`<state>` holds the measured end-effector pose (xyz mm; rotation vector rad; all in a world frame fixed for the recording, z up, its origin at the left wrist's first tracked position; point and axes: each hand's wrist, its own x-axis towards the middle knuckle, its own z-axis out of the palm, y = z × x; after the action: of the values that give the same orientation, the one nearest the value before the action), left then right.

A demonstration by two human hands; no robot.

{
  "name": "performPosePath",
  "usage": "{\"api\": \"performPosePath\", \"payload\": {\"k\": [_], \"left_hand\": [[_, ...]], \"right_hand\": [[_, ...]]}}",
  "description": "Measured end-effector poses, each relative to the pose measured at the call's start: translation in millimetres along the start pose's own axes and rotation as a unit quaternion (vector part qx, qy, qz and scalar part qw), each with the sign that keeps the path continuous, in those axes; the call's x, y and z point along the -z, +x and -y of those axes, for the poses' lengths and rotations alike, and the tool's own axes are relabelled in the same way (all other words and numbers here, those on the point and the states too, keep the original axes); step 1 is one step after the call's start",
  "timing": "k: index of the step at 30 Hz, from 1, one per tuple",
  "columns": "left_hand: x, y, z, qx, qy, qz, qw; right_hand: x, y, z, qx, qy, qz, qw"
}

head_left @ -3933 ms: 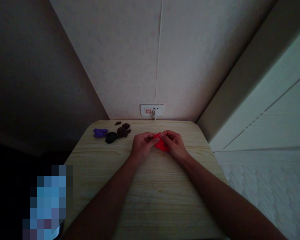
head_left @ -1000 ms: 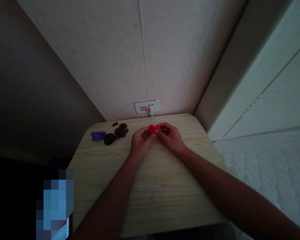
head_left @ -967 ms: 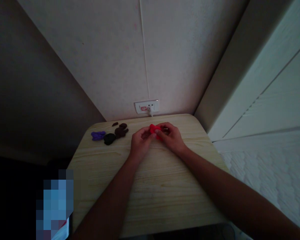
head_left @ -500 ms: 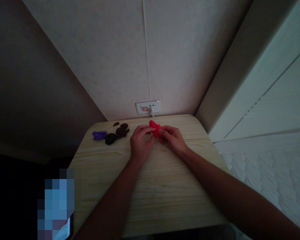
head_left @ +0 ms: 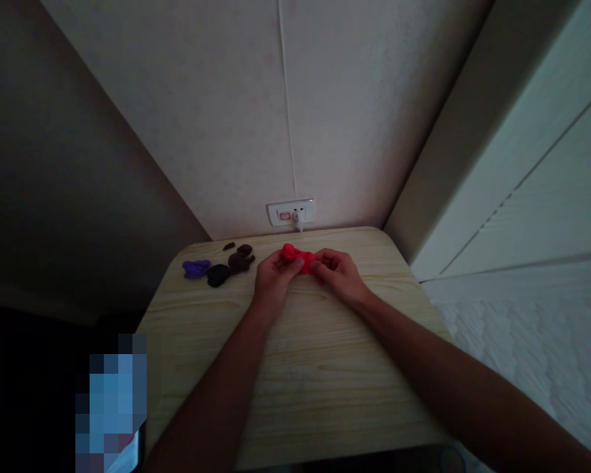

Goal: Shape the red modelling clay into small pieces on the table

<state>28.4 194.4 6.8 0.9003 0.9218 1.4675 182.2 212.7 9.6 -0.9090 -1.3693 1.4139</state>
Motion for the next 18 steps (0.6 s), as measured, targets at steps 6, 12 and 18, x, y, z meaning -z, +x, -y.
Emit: {"api": "performPosePath", "payload": {"k": [6, 12, 18], "left_hand": [[7.8, 2.8, 5.2, -0.055, 0.040, -0.030, 0.997], [8.1, 2.5, 2.9, -0.057, 0.061, -0.042, 0.996], [4.2, -0.2, -0.8, -0.058, 0.084, -0.021, 0.995]], "right_hand": [[1.0, 0.0, -6.6, 0.042, -0.030, -0.024, 0.998], [1.2, -0.1, -6.5, 0.067, -0.051, -0.027, 0.996], [-0.1, -0.6, -5.8, 0.066, -0.081, -0.057, 0.993]]}}
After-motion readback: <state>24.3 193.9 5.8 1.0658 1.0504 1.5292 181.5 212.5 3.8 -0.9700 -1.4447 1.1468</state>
